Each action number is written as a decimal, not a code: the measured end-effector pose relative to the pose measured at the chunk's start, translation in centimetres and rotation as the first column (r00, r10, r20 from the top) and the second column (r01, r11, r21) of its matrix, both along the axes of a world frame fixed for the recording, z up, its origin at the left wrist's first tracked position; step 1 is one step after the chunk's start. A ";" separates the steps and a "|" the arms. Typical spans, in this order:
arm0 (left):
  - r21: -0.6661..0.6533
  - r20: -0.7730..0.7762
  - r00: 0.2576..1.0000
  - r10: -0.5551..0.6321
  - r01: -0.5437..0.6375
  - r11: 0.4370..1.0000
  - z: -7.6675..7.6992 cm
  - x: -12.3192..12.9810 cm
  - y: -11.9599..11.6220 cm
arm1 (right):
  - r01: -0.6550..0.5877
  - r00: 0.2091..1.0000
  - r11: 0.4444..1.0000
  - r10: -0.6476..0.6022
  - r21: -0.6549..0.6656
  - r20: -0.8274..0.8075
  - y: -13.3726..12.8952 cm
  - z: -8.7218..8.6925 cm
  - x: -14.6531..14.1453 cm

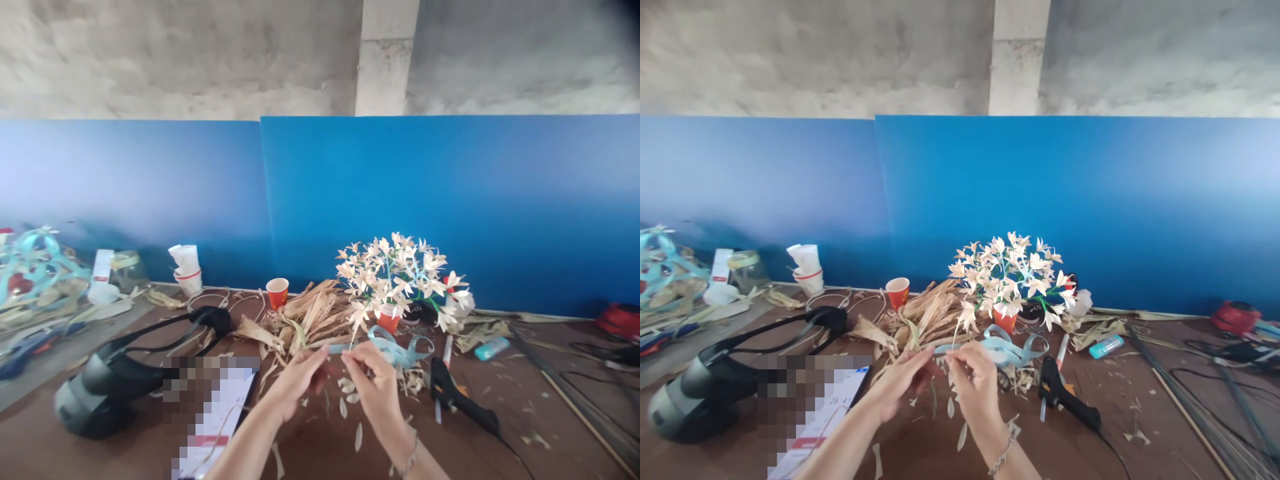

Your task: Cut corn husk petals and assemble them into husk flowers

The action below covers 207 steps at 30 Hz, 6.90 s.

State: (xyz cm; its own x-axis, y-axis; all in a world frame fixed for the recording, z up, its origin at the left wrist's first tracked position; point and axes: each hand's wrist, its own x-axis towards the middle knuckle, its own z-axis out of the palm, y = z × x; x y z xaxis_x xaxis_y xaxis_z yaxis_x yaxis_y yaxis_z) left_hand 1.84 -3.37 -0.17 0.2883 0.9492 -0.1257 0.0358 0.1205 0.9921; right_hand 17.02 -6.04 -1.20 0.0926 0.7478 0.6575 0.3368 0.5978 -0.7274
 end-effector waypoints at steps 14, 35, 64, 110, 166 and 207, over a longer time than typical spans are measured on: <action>0.248 -0.289 0.929 -0.233 0.308 0.919 -0.8 -0.5 0.5 | -0.135 0.889 0.990 0.106 0.033 0.446 -1.0 -0.9 -0.1; 0.712 -0.312 0.927 0.210 0.082 0.697 -0.7 0.3 -0.4 | -0.414 0.896 0.759 0.241 -0.503 -0.374 0.6 -1.4 0.0; 0.571 -0.121 0.991 0.058 0.022 0.821 -0.3 0.7 -0.2 | -0.405 0.870 0.752 0.141 -0.520 -0.473 0.9 -0.7 0.2; 0.868 -0.303 0.823 0.480 0.031 0.495 -0.7 -1.0 0.7 | -0.024 0.994 0.959 -0.007 -0.282 -0.107 1.2 -0.9 1.6; 0.072 0.174 0.978 -0.112 0.101 0.992 -0.6 1.1 -0.9 | -0.330 0.922 0.866 0.211 -0.375 -0.325 1.0 -1.7 0.1; 0.630 -0.276 0.941 0.196 0.023 0.776 -1.6 2.1 -0.6 | -0.195 0.908 0.912 0.028 -0.362 -0.418 1.7 -2.0 0.9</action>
